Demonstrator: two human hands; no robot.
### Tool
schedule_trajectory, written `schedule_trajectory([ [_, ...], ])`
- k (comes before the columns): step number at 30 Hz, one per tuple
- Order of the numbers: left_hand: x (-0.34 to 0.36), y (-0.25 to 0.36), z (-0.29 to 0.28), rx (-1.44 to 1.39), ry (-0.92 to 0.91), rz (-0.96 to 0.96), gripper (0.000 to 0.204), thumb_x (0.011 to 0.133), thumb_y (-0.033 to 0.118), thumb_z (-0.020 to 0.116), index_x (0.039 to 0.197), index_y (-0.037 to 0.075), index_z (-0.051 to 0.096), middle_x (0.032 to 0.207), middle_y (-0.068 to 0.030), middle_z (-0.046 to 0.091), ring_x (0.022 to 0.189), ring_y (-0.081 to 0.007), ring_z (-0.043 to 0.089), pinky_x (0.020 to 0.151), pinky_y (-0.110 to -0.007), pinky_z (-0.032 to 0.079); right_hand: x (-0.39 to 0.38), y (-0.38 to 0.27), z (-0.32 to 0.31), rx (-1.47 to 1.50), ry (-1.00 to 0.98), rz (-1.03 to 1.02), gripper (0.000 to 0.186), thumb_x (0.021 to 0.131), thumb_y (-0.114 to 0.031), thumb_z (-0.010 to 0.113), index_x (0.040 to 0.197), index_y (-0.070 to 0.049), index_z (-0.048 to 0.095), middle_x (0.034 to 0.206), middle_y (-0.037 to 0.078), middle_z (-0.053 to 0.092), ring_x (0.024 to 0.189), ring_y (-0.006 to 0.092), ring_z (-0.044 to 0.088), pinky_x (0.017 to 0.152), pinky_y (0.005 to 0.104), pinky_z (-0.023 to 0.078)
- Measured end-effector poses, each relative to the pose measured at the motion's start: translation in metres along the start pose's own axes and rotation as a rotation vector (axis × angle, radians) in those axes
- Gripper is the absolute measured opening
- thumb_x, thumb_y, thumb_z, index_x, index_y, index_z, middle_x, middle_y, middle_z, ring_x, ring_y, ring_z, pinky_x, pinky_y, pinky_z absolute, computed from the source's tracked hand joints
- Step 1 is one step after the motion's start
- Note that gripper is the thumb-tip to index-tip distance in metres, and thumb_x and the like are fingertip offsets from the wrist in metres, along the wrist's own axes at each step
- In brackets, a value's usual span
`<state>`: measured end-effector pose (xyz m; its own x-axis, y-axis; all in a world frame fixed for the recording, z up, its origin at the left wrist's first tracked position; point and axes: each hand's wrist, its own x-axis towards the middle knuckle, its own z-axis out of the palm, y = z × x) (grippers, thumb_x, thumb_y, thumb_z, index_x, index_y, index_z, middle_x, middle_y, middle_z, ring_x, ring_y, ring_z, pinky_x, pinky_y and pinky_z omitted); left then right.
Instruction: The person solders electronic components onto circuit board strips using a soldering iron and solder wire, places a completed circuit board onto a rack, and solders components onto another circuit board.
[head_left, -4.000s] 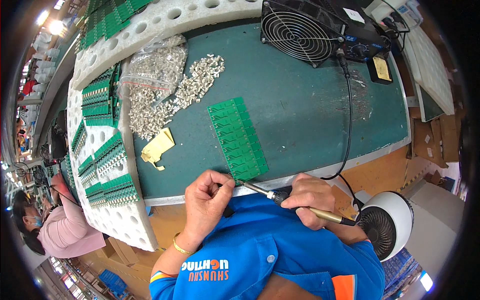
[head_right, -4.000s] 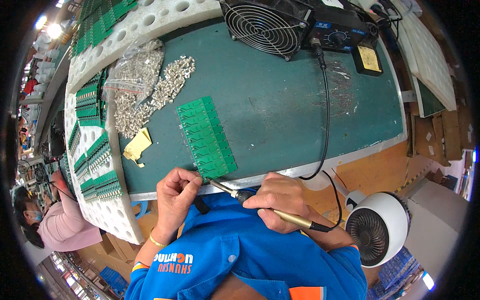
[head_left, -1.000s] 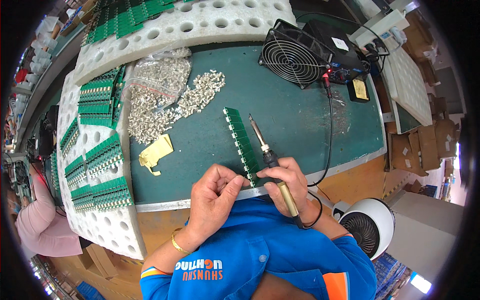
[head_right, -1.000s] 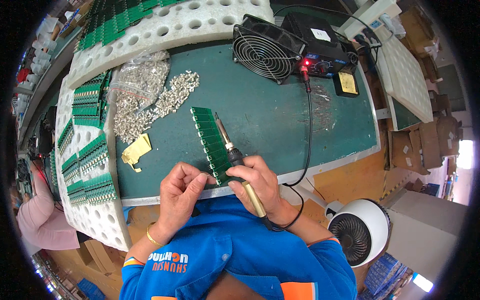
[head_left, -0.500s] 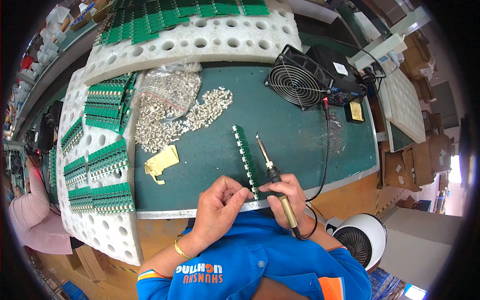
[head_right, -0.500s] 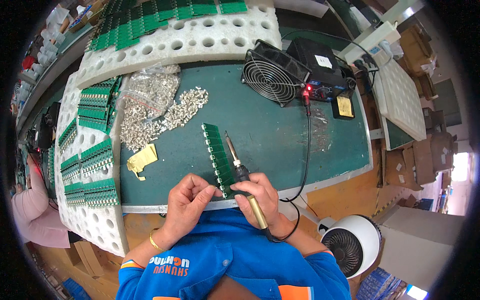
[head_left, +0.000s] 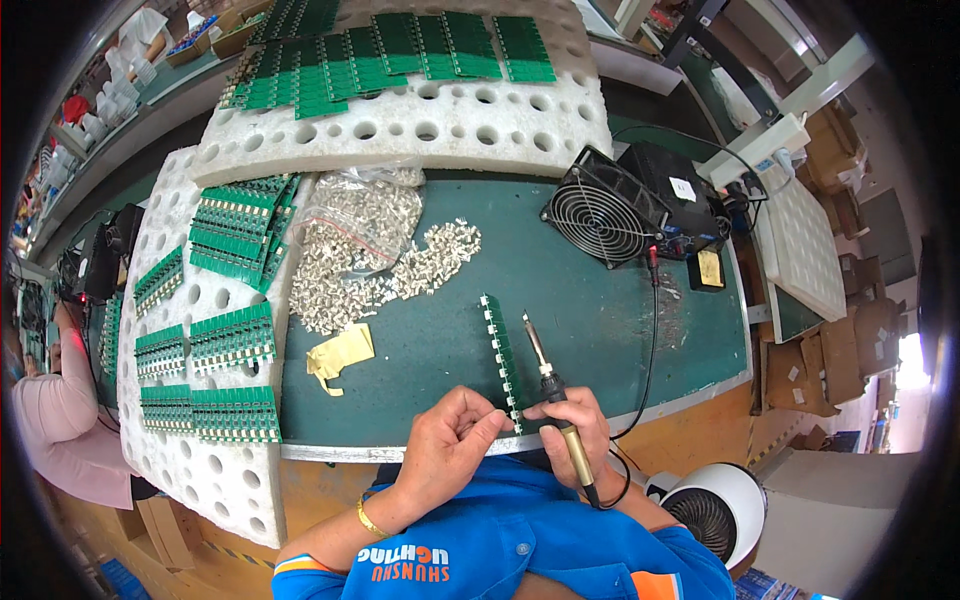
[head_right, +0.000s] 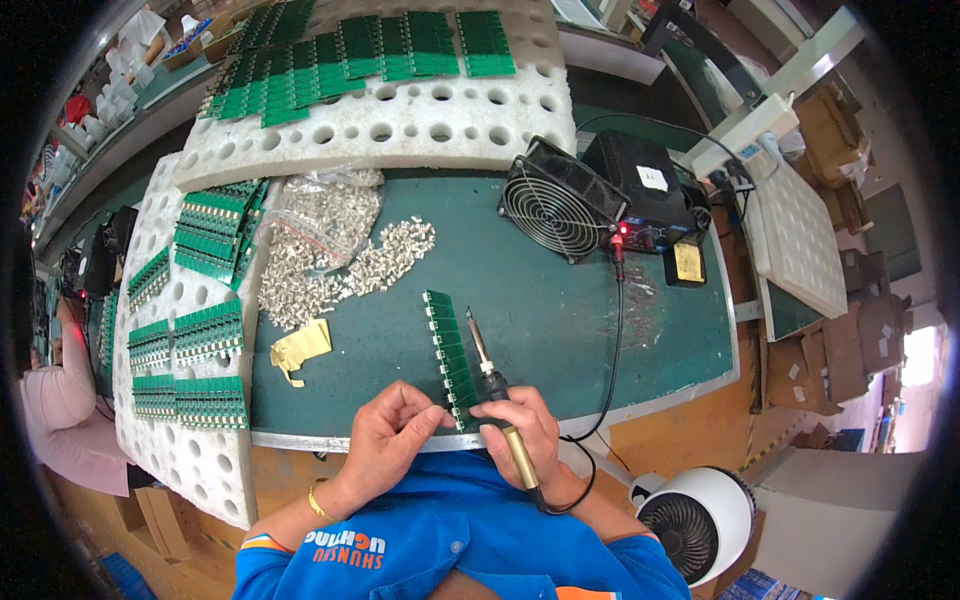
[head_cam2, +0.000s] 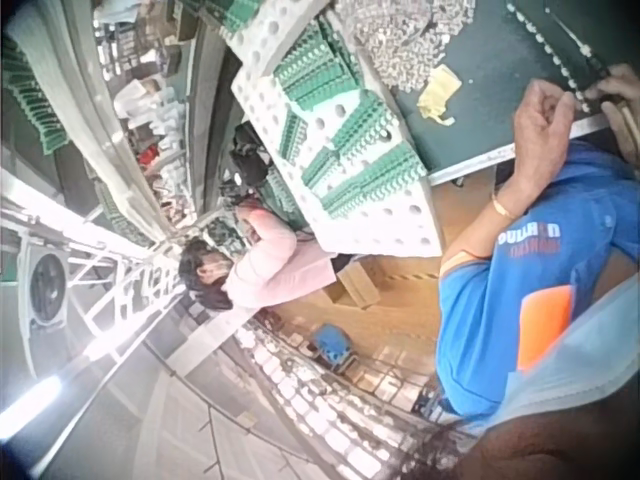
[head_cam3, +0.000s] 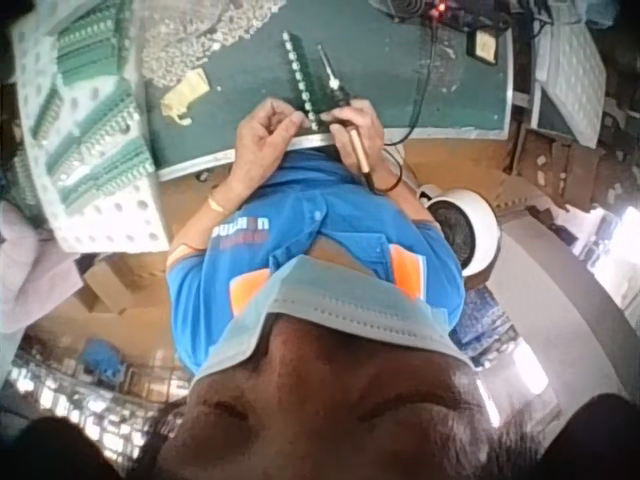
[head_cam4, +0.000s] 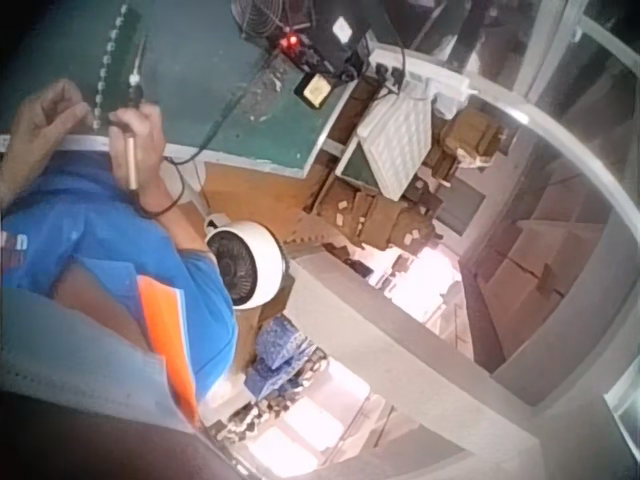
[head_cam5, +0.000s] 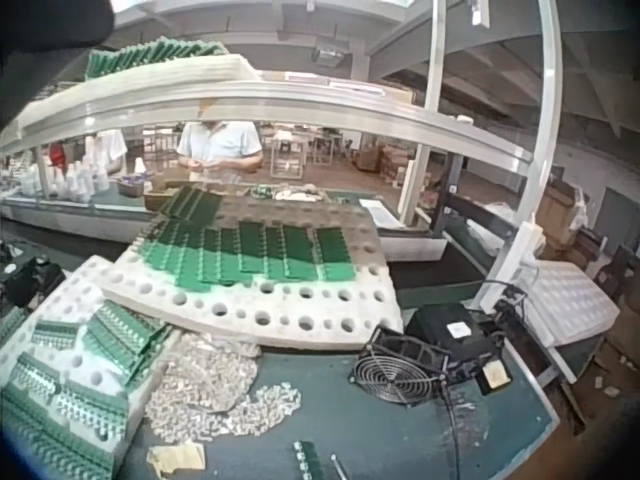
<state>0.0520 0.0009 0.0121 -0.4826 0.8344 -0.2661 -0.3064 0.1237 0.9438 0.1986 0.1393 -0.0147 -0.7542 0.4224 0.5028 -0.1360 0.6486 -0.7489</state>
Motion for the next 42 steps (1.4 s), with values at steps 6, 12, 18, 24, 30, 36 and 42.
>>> schedule_trajectory([
  [6, 0.0011, -0.0050, 0.0009, -0.033, -0.018, -0.002, 0.012, 0.100, 0.012, 0.059, 0.094, 0.004, 0.054, 0.089, -0.0059, 0.070, 0.072, -0.0015, 0.052, 0.061, -0.018, 0.042, 0.0007, -0.0002, -0.0010, -0.014, -0.006, -0.007, 0.026, 0.089, -0.003, 0.064, 0.113, 0.000, 0.056, 0.098, 0.016, 0.070, 0.081, 0.0264, 0.060, 0.071, 0.0358, 0.052],
  [12, 0.0019, -0.0019, 0.0001, -0.026, -0.008, -0.006, 0.012, 0.097, 0.010, 0.062, 0.093, -0.001, 0.056, 0.085, -0.0052, 0.071, 0.074, -0.0024, 0.058, 0.061, -0.019, 0.046, 0.0008, -0.0023, -0.0017, -0.016, -0.015, 0.005, 0.026, 0.088, -0.001, 0.063, 0.113, 0.002, 0.056, 0.098, 0.016, 0.070, 0.081, 0.0265, 0.060, 0.071, 0.0359, 0.052],
  [18, 0.0023, -0.0011, -0.0006, -0.022, -0.030, -0.006, 0.010, 0.099, 0.011, 0.059, 0.093, 0.004, 0.054, 0.089, -0.0047, 0.070, 0.073, -0.0006, 0.052, 0.061, -0.018, 0.041, 0.0038, -0.0021, -0.0012, -0.010, -0.014, 0.002, 0.025, 0.089, -0.002, 0.062, 0.113, 0.002, 0.056, 0.099, 0.016, 0.069, 0.081, 0.0263, 0.060, 0.072, 0.0358, 0.051],
  [24, 0.0017, -0.0006, -0.0009, 0.001, -0.032, -0.013, 0.010, 0.099, 0.010, 0.059, 0.094, 0.004, 0.055, 0.089, -0.0039, 0.070, 0.073, -0.0006, 0.052, 0.061, -0.017, 0.041, 0.0024, -0.0018, -0.0005, -0.016, -0.012, -0.007, 0.024, 0.090, -0.004, 0.062, 0.113, 0.002, 0.056, 0.099, 0.016, 0.069, 0.082, 0.0260, 0.060, 0.072, 0.0357, 0.051],
  [30, 0.0025, -0.0010, -0.0012, -0.014, -0.035, -0.018, 0.010, 0.099, 0.011, 0.059, 0.094, 0.004, 0.055, 0.089, -0.0040, 0.070, 0.073, -0.0006, 0.052, 0.061, -0.018, 0.041, 0.0032, -0.0022, -0.0005, -0.029, -0.012, -0.005, 0.024, 0.090, -0.004, 0.063, 0.112, 0.001, 0.055, 0.097, 0.016, 0.070, 0.082, 0.0257, 0.060, 0.071, 0.0357, 0.051],
  [36, 0.0027, 0.0005, -0.0012, -0.015, -0.035, -0.022, 0.010, 0.099, 0.011, 0.059, 0.094, 0.004, 0.055, 0.089, -0.0039, 0.070, 0.073, -0.0007, 0.052, 0.062, -0.018, 0.042, 0.0031, -0.0016, -0.0006, -0.021, -0.016, -0.003, 0.024, 0.089, -0.003, 0.062, 0.112, 0.001, 0.055, 0.097, 0.016, 0.070, 0.082, 0.0257, 0.060, 0.071, 0.0357, 0.051],
  [42, 0.0025, 0.0006, -0.0018, -0.016, -0.032, -0.024, 0.013, 0.098, 0.010, 0.061, 0.095, -0.001, 0.056, 0.085, -0.0060, 0.070, 0.074, -0.0028, 0.059, 0.061, -0.019, 0.046, 0.0014, -0.0015, -0.0006, -0.005, -0.012, 0.003, 0.024, 0.089, -0.003, 0.062, 0.112, 0.001, 0.055, 0.097, 0.015, 0.070, 0.081, 0.0257, 0.060, 0.071, 0.0358, 0.051],
])
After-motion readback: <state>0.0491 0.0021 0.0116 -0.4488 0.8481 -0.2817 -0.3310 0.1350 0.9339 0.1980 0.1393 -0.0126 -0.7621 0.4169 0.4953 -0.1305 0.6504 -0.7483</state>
